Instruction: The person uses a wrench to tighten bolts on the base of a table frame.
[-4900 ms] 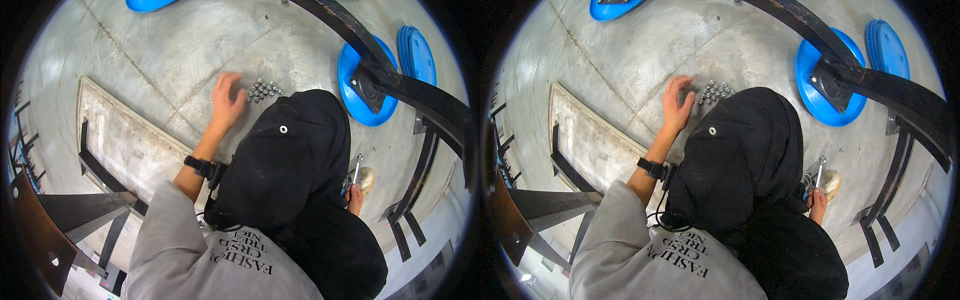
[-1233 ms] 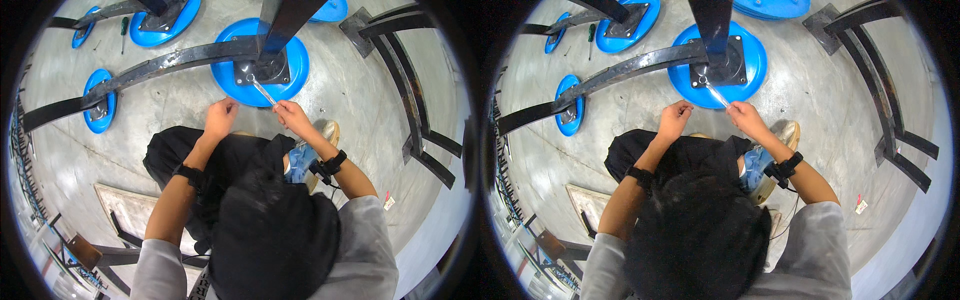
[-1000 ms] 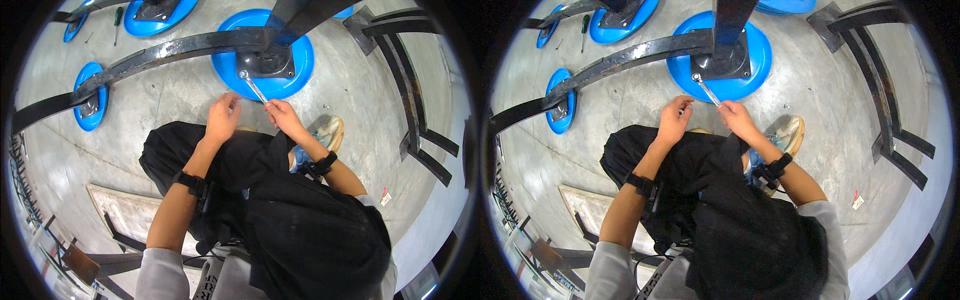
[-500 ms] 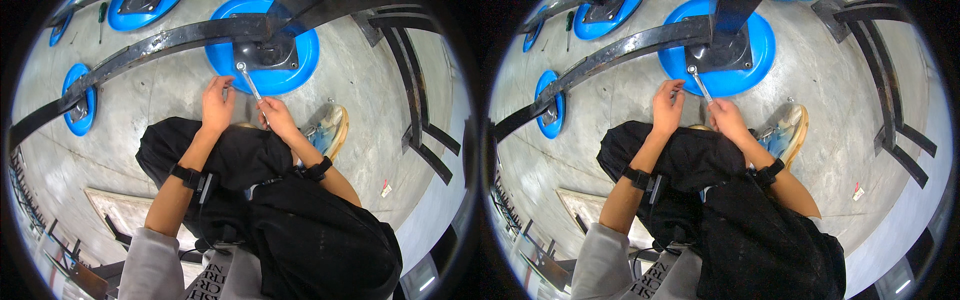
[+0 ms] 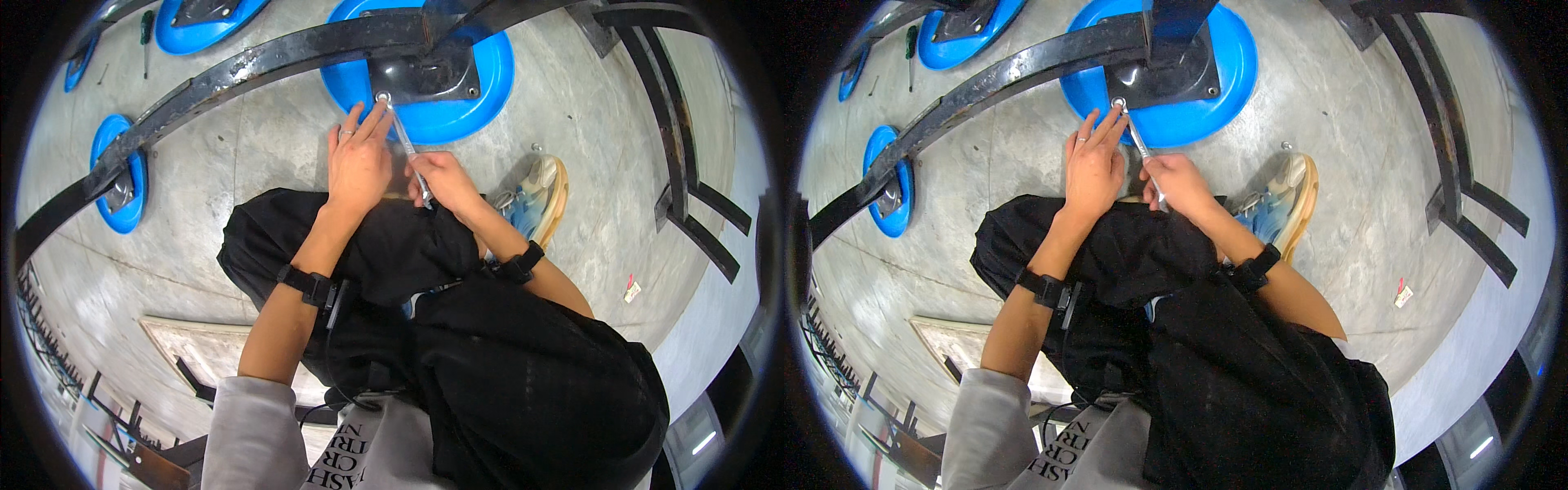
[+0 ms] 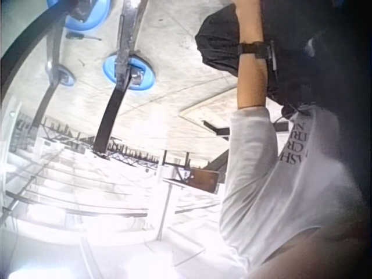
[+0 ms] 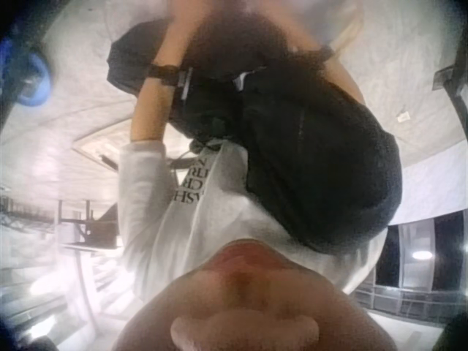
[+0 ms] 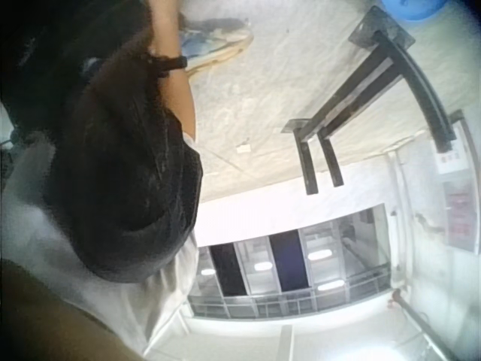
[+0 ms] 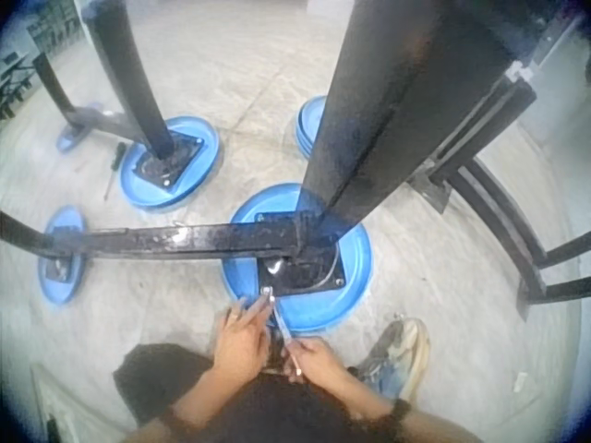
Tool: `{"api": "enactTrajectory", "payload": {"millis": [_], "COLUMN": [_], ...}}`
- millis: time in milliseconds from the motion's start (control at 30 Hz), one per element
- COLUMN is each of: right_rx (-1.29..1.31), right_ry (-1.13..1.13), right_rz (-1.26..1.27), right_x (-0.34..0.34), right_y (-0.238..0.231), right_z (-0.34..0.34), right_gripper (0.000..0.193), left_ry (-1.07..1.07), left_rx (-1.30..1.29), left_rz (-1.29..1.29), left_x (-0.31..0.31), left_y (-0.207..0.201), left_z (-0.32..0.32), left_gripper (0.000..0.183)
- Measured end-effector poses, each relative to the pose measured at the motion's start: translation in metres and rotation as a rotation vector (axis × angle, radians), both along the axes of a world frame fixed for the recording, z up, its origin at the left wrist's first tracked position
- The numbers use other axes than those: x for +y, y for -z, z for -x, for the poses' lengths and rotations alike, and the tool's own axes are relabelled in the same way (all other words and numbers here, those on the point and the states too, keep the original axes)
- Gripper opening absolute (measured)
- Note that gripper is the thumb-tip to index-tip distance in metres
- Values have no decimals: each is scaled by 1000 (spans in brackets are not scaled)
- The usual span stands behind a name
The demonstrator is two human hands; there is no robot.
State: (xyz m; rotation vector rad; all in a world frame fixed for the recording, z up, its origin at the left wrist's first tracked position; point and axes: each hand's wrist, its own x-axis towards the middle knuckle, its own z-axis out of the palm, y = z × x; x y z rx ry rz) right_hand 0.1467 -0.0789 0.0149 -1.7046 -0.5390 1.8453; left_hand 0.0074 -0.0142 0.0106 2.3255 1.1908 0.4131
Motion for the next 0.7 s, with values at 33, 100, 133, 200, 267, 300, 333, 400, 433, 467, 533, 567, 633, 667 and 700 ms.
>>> {"api": "enactTrajectory", "payload": {"millis": [33, 100, 133, 200, 267, 300, 333, 400, 433, 467, 533, 567, 633, 667, 700], "right_rx": [53, 89, 124, 130, 128, 163, 173, 188, 159, 166, 48, 31, 14, 9, 21], "right_ry": [44, 59, 76, 55, 1, -10, -18, 27, 45, 43, -9, -18, -25, -43, -48], "right_rz": [15, 26, 33, 6, 28, 16, 15, 15, -10, -9, -34, -46, -61, -75, -56], "right_x": [2, 3, 2, 0, 2, 1, 0, -3, -4, -5, -5, -5, -6, -6, -4], "right_y": [-4, 0, 4, 12, 10, 11, 14, 19, 18, 18, 17, 16, 18, 19, 16], "right_z": [6, 18, 21, 21, 21, 19, 17, 14, 12, 10, 3, 4, 1, 0, 0], "right_gripper": [30, 29, 29, 29, 31, 32, 32, 32, 29, 29, 29, 30, 30, 31, 31], "left_ry": [-2, -11, -19, 2, -17, -25, -32, -27, -13, 3, 17, 6, 14, 14, 13], "left_rx": [1, 27, 26, 103, 123, 99, 76, 84, 74, 63, 62, 78, 74, 94, 119], "left_rz": [3, 26, 26, 32, 48, 52, 57, 65, 60, 56, 57, 74, 91, 92, 94], "left_x": [0, 1, 1, -2, -4, -4, -5, -5, -5, -5, -4, -5, -6, -8, -9], "left_y": [-2, -5, -5, -6, -3, -3, -3, -3, -4, -4, -3, -3, -1, 0, -1], "left_z": [1, 3, 2, 1, 1, 1, 1, -1, -2, -2, -2, 0, -1, -1, 0], "left_gripper": [48, 49, 49, 51, 52, 52, 53, 53, 54, 54, 54, 54, 53, 53, 52]}}
